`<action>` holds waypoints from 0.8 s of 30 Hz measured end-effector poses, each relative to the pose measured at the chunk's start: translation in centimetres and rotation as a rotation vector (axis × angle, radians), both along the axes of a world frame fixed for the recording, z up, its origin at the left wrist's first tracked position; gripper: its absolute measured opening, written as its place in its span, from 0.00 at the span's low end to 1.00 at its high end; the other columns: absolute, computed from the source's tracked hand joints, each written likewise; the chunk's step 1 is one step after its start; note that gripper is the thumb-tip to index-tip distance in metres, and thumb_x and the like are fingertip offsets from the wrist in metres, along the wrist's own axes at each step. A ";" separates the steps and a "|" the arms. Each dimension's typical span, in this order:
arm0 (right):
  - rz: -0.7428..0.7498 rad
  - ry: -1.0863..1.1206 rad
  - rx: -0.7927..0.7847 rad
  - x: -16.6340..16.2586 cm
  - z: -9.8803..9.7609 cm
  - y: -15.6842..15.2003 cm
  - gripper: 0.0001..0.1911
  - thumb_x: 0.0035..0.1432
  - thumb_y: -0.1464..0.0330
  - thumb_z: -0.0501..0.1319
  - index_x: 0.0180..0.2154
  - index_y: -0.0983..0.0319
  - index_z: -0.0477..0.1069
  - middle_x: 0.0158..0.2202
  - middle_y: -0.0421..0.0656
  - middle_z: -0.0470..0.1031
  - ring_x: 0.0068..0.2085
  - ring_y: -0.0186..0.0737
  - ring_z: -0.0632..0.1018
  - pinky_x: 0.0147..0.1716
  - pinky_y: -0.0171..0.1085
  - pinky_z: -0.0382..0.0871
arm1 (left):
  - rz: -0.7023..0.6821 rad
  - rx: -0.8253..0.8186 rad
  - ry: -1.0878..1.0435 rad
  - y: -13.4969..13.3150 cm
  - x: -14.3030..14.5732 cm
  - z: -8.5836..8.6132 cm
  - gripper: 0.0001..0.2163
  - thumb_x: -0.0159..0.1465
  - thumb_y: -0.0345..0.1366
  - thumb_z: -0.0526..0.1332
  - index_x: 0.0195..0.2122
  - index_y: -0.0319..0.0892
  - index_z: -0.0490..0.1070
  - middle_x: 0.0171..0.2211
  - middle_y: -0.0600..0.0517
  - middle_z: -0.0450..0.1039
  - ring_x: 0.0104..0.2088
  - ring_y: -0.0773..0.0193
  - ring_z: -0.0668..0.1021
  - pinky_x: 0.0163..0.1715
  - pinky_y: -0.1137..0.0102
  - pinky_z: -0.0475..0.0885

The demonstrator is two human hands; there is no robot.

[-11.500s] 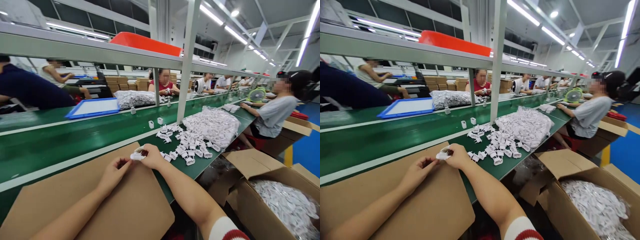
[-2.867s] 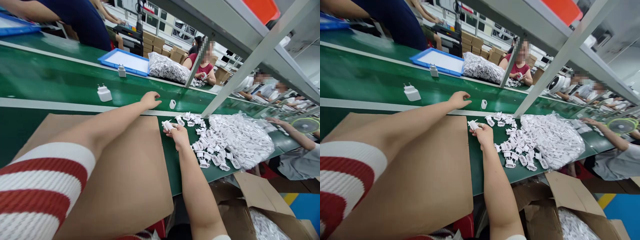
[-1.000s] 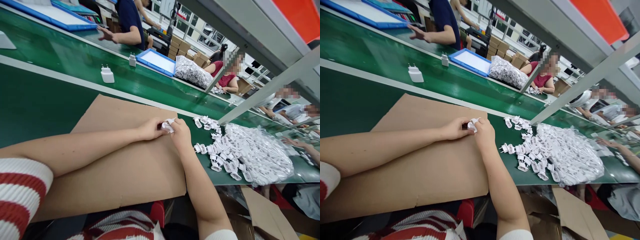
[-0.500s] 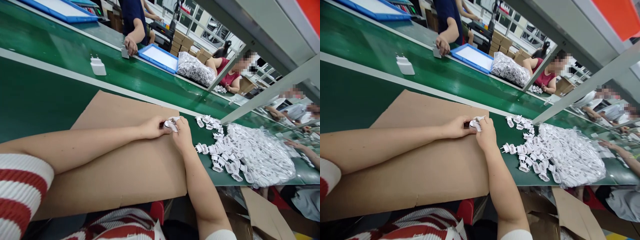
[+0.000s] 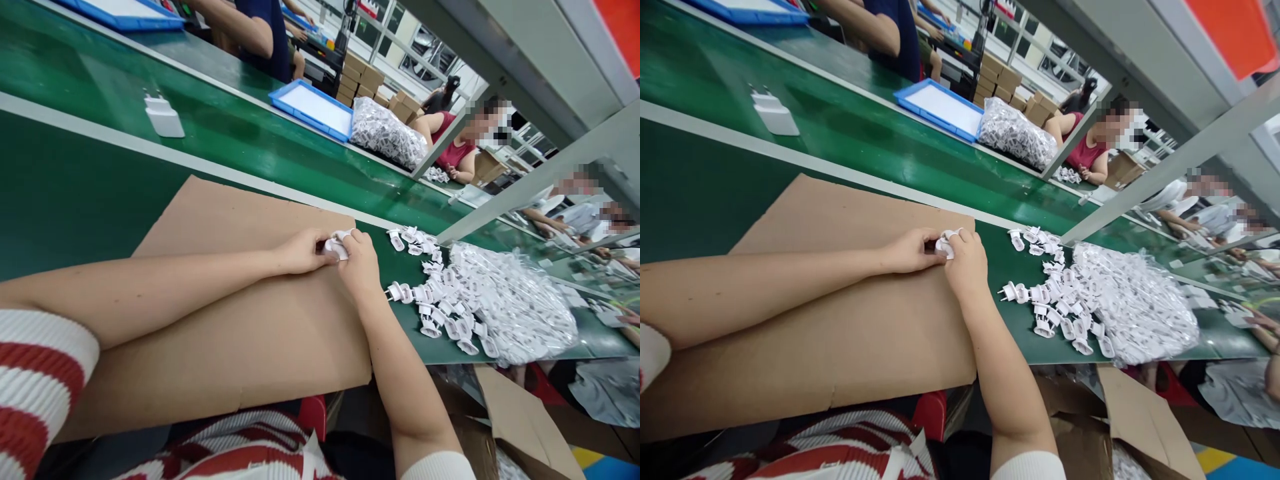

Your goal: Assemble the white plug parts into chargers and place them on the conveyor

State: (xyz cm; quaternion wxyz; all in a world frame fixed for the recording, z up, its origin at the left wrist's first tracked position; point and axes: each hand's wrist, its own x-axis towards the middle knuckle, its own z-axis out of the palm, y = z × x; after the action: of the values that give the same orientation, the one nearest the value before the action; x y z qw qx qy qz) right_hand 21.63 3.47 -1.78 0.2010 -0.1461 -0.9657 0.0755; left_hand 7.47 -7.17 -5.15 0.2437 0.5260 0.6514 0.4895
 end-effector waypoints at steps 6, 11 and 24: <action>-0.068 0.007 0.006 0.0 0.1 -0.1 0.14 0.60 0.77 0.57 0.41 0.59 0.78 0.41 0.47 0.75 0.41 0.48 0.71 0.39 0.42 0.65 | 0.123 0.034 0.202 -0.7 0.9 -0.1 0.13 0.60 0.49 0.64 0.37 0.44 0.73 0.36 0.47 0.78 0.38 0.50 0.79 0.38 0.60 0.73; -0.080 0.050 -0.097 0.3 -0.1 -0.9 0.14 0.63 0.74 0.59 0.47 0.60 0.78 0.44 0.48 0.78 0.43 0.49 0.74 0.46 0.44 0.68 | 0.174 -0.017 0.465 -1.7 1.3 -0.2 0.17 0.69 0.51 0.53 0.40 0.45 0.74 0.37 0.40 0.79 0.41 0.43 0.79 0.41 0.54 0.72; -0.422 0.307 -0.376 2.5 -0.6 2.6 0.18 0.66 0.66 0.64 0.56 0.60 0.73 0.50 0.49 0.77 0.53 0.48 0.76 0.56 0.45 0.71 | 0.195 -0.167 0.183 -0.7 0.1 3.2 0.34 0.58 0.68 0.62 0.48 0.41 0.78 0.45 0.45 0.83 0.43 0.46 0.83 0.44 0.57 0.79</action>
State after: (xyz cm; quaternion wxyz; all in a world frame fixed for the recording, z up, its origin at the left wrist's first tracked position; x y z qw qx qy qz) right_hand 24.17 6.09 -2.39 0.3252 -0.3647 -0.8415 0.2304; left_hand 7.53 -7.87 -1.94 0.1775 0.4805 0.7572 0.4053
